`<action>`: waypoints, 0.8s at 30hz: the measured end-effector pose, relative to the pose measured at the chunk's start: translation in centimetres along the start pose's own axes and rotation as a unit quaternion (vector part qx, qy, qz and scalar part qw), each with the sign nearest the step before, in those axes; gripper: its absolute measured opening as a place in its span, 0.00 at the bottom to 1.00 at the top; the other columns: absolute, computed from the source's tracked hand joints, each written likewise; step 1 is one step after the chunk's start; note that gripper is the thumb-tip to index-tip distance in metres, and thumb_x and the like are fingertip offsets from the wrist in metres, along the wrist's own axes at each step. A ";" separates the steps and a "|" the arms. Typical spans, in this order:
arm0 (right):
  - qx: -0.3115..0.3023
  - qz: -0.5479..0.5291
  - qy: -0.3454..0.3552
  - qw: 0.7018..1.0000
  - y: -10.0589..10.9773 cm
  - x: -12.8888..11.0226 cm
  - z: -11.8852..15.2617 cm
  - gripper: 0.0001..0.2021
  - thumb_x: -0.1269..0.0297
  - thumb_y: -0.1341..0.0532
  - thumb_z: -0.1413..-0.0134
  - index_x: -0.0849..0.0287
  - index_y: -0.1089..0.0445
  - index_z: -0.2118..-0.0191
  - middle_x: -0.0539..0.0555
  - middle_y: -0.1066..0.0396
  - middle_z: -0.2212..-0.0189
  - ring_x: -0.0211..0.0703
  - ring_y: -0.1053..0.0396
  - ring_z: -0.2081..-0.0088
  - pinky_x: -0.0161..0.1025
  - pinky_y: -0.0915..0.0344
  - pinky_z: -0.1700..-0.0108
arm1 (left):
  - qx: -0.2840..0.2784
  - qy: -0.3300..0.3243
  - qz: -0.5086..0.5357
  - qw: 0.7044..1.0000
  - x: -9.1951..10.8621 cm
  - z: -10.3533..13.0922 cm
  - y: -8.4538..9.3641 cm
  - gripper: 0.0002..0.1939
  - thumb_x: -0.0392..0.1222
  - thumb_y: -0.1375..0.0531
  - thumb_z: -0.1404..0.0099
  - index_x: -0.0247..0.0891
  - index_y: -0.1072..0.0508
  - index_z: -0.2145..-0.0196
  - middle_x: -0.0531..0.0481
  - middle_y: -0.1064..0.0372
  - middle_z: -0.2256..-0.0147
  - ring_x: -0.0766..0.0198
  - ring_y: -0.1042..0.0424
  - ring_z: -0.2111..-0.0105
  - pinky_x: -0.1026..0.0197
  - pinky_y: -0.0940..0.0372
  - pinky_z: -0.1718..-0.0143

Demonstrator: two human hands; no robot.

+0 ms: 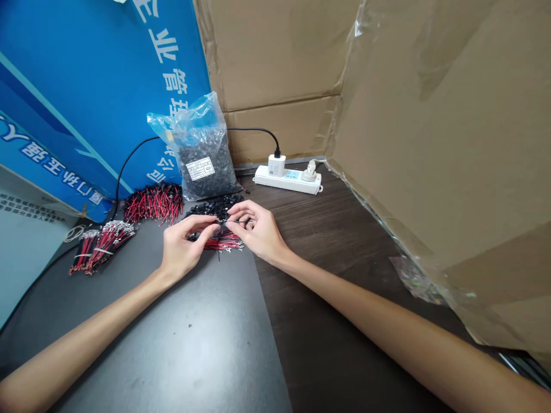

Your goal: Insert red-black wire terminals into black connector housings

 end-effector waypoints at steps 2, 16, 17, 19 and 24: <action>-0.001 0.000 -0.002 1.000 0.0 0.0 0.0 0.14 0.58 0.30 0.53 0.58 0.28 0.62 0.54 0.25 0.67 0.43 0.28 0.66 0.37 0.37 0.70 | 0.000 0.004 0.003 1.000 -0.1 0.0 0.0 0.04 0.39 0.35 0.35 0.37 0.20 0.63 0.49 0.20 0.65 0.65 0.22 0.70 0.63 0.25 0.65; 0.004 0.001 0.005 1.000 0.0 -0.7 0.2 0.12 0.60 0.31 0.52 0.58 0.29 0.63 0.53 0.27 0.68 0.40 0.31 0.68 0.37 0.37 0.69 | -0.016 0.105 0.087 0.991 -1.4 0.1 -0.3 0.08 0.43 0.35 0.35 0.36 0.22 0.63 0.48 0.20 0.68 0.60 0.19 0.70 0.61 0.24 0.65; 0.004 0.003 0.005 1.000 0.0 -0.7 0.2 0.12 0.60 0.31 0.52 0.58 0.29 0.64 0.53 0.27 0.68 0.40 0.31 0.68 0.37 0.37 0.69 | -0.018 0.110 0.098 0.989 -1.5 0.1 -0.4 0.08 0.44 0.35 0.36 0.36 0.22 0.63 0.47 0.20 0.68 0.60 0.19 0.70 0.61 0.24 0.65; 0.003 0.006 0.005 1.000 0.0 -0.7 0.2 0.11 0.59 0.31 0.52 0.58 0.29 0.64 0.53 0.27 0.68 0.40 0.32 0.69 0.37 0.37 0.70 | -0.025 0.115 0.110 0.987 -1.6 0.1 -0.5 0.09 0.44 0.35 0.36 0.36 0.22 0.63 0.47 0.20 0.68 0.59 0.19 0.70 0.60 0.23 0.65; 0.003 0.007 0.005 1.000 0.1 -0.7 0.2 0.11 0.60 0.31 0.52 0.58 0.29 0.64 0.53 0.27 0.67 0.39 0.33 0.70 0.36 0.38 0.71 | -0.034 0.105 0.093 0.990 -1.7 0.0 -0.6 0.09 0.45 0.33 0.38 0.37 0.22 0.63 0.47 0.19 0.67 0.59 0.19 0.70 0.59 0.22 0.65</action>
Point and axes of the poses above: each hand's wrist, its own z-axis away from the middle knuckle, its own y-axis out of the back of the hand, x = y × z, the point moved 5 cm from there along -z, towards the middle knuckle
